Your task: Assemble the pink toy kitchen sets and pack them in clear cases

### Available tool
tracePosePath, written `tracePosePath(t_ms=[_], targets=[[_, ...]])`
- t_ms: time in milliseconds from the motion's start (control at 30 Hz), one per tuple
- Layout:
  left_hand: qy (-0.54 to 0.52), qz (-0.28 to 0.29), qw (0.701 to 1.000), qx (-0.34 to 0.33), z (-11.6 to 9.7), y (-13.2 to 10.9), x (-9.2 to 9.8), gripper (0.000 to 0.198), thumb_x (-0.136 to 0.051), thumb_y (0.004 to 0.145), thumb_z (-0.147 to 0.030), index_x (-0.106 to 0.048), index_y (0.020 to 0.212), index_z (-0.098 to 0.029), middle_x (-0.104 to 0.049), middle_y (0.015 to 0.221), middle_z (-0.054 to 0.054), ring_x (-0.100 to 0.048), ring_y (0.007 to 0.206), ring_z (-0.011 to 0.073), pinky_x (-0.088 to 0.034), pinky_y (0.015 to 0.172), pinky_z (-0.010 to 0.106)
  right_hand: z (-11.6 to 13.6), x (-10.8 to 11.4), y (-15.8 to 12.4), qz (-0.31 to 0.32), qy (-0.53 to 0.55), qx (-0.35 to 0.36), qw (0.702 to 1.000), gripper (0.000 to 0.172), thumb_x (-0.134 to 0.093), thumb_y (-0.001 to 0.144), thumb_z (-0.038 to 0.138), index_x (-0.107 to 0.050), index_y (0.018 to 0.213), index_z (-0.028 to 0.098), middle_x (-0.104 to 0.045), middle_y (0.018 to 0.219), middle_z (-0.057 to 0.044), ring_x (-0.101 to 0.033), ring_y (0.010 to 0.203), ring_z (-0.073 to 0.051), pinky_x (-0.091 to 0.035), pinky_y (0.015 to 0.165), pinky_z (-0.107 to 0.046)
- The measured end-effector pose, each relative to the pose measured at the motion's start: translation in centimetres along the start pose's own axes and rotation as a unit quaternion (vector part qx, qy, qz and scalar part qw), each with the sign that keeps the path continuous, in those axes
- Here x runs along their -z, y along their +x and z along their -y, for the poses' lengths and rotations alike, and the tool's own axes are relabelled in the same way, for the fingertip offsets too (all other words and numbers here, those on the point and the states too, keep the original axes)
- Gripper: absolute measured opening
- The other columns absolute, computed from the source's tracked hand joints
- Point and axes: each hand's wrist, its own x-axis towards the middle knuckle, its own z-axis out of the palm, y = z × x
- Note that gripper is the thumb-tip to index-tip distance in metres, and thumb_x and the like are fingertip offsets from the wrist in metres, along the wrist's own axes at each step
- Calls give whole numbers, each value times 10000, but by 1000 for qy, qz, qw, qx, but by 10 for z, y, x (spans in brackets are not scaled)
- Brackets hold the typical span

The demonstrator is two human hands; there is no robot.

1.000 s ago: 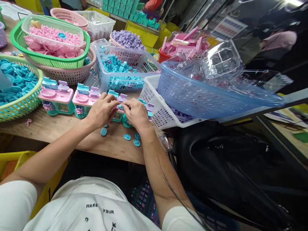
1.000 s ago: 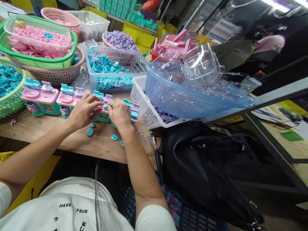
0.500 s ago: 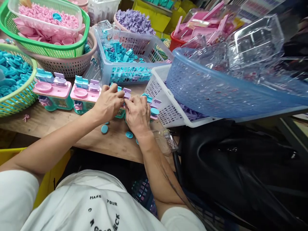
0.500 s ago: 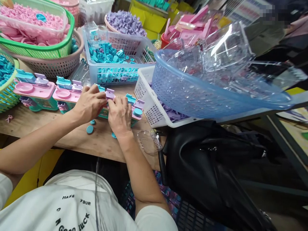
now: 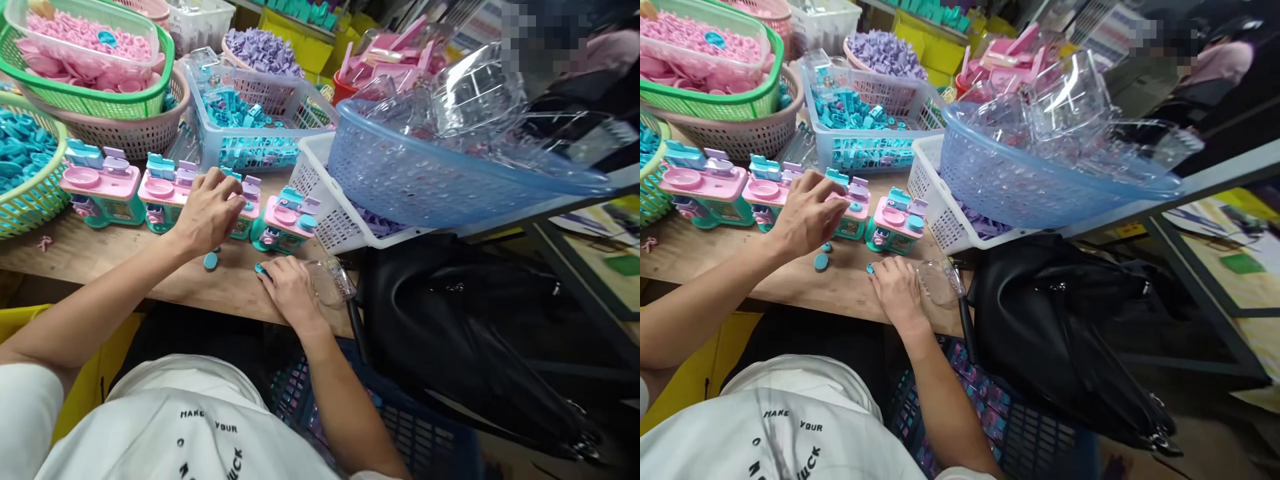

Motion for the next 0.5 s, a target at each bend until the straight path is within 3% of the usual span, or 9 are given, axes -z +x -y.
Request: tracePosePath(t_ms=[67,133,233,367,500], targets=[[-70,24,997,-27,-7,-2,7,217,-529,935,-264,-687,1070,-202,-655,1116,110,-569,1097,276,-460,938,461,-4,3,12,-41,108,-17,993,143,-577,967,225,-709,998,179,-739,937,-82,-650,871,-213,-516,787,-355],[-170,66,982,-44,-16,1,14,233,-573,924,-298,-693,1078,-170,-678,1037,107,-626,967,226,-510,852,377,-8,14,35,-85,244,-42,965,169,-574,972,276,-700,1039,186,-748,968,-62,-681,845,-184,-551,773,-327],[-321,69,944,33,-24,17,22,259,-646,911,-342,-687,1070,-143,-692,879,62,-651,791,159,-524,707,284,-13,38,71,-116,365,-44,923,225,-577,972,384,-681,1052,201,-732,928,-19,-694,793,-155,-577,711,-293],[-411,29,897,159,-23,44,25,272,-721,881,-379,-669,925,-115,-647,717,30,-651,685,141,-530,626,270,-11,64,98,-170,268,5,948,268,-563,982,416,-659,1131,215,-701,1023,-42,-689,922,-184,-596,775,-336],[-412,14,889,198,-14,54,18,289,-675,919,-399,-654,916,-111,-633,691,39,-653,677,138,-535,614,269,-3,63,101,-180,94,36,978,285,-576,980,386,-655,1204,229,-680,1137,-91,-651,1085,-265,-567,930,-462]])
